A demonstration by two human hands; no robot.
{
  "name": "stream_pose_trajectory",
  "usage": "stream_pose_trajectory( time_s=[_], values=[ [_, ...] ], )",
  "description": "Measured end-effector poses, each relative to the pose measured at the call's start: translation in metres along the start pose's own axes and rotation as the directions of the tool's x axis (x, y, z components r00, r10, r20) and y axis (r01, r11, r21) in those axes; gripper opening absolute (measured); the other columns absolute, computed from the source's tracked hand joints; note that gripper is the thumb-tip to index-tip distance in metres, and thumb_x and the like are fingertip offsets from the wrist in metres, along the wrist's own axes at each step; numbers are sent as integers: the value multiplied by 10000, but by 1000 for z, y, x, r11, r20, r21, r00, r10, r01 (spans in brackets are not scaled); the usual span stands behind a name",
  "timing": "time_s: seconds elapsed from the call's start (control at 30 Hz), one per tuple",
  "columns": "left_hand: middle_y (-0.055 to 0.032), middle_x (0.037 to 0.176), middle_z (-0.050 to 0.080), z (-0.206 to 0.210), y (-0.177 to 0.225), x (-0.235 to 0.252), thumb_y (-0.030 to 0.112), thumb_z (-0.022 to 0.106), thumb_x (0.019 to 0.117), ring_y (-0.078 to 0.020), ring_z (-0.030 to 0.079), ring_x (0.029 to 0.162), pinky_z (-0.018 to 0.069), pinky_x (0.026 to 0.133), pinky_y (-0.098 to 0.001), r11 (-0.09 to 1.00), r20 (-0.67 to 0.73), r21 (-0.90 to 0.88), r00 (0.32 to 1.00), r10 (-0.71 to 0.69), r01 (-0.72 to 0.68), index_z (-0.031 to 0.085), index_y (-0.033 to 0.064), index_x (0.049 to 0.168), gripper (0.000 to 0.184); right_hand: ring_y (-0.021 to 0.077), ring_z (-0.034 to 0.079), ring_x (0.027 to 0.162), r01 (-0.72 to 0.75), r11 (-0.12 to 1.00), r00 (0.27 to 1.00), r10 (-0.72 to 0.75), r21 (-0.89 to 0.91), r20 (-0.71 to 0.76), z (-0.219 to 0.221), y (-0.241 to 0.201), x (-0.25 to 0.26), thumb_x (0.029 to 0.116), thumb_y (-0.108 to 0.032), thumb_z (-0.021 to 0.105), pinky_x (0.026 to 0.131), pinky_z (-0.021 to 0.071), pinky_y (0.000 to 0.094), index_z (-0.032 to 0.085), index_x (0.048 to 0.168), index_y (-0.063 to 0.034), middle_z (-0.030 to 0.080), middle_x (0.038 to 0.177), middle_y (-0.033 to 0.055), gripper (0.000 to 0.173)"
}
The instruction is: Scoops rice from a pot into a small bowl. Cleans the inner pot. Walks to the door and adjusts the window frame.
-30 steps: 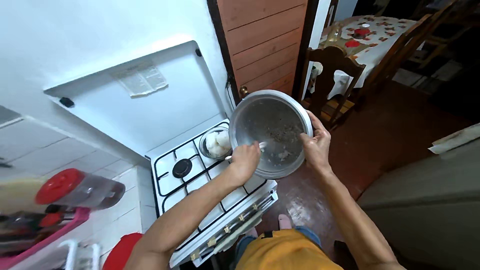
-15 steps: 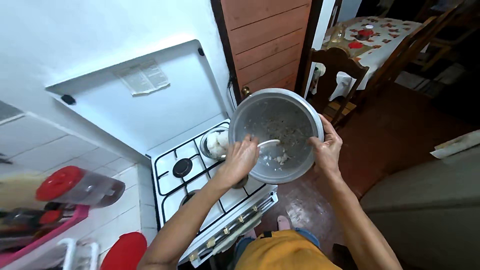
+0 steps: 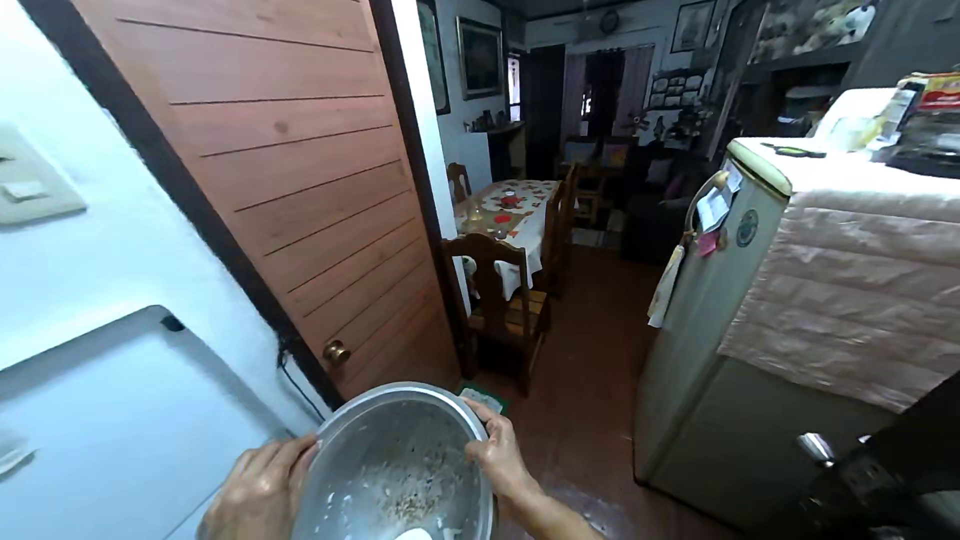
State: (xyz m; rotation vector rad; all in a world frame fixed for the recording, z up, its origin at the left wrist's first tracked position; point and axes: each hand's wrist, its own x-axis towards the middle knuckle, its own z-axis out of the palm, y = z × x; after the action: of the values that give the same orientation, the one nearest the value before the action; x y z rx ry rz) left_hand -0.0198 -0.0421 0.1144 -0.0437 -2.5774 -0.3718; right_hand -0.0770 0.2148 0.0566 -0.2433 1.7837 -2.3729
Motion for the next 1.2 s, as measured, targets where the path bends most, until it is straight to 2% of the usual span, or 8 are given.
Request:
stream_pose_trajectory(
  time_s=[0.17,0.33,0.57,0.73,0.8,0.9,1.07,1.2],
  values=[
    [-304,901,703,16,27,-14,160,696,961,-508,701,903,560,802,-625,997,176,-29,982,71,-67,703,-109,940,270,100,636,1128,49,999,998,-50,-17,-28,0,-3,4,773,209,534,933,540,264,567,1391,48,610,1379,162,640],
    [-340,1419,542,45,25,-27,-77,511,966,-582,498,1298,439,1037,-667,1000,570,6,822,-26,27,633,-94,1313,368,109,632,1154,97,994,995,-97,-57,-1,2,-2,1,783,178,544,966,531,278,573,1386,54,615,1374,172,616],
    [-328,1050,701,49,28,-37,175,608,1006,-525,677,1042,539,858,-643,988,505,147,855,-119,50,702,-110,1024,301,101,628,1160,139,989,990,-139,-54,8,4,1,-5,774,182,534,970,526,265,578,1380,59,622,1367,167,619],
    [-336,1368,576,48,24,-43,-8,520,980,-567,529,1269,440,1028,-675,995,577,39,811,-100,95,610,-68,1345,381,104,622,1179,172,982,985,-170,-83,31,5,0,-4,785,170,551,996,514,268,577,1379,68,620,1371,170,603],
    [-342,1266,638,48,27,-45,212,536,1056,-572,583,1202,448,998,-694,992,555,72,822,-128,106,575,-47,1400,432,114,604,1216,242,966,970,-240,-91,32,4,-2,-2,784,163,558,1023,497,265,566,1359,116,600,1390,205,578],
    [-313,1085,716,48,31,-53,466,642,994,-556,632,1123,440,1014,-685,984,557,152,815,-159,88,630,-18,1356,604,119,607,1233,317,936,948,-317,-154,25,2,-5,2,797,123,571,1042,492,257,544,1360,147,596,1386,237,565],
    [-313,1246,654,47,35,-56,170,585,1037,-518,585,1220,446,1028,-631,986,531,109,831,-163,124,591,-45,1377,402,93,666,1075,289,940,956,-294,-183,-3,-2,-4,13,805,113,572,886,567,279,576,1398,15,662,1318,121,601],
    [-289,1281,630,21,48,-39,177,487,1088,-487,696,938,541,797,-621,946,401,247,866,-298,211,534,29,1453,397,90,675,1041,264,953,962,-271,-150,-27,-6,-3,14,763,116,570,841,584,278,570,1416,-20,667,1298,90,667]
  ],
)
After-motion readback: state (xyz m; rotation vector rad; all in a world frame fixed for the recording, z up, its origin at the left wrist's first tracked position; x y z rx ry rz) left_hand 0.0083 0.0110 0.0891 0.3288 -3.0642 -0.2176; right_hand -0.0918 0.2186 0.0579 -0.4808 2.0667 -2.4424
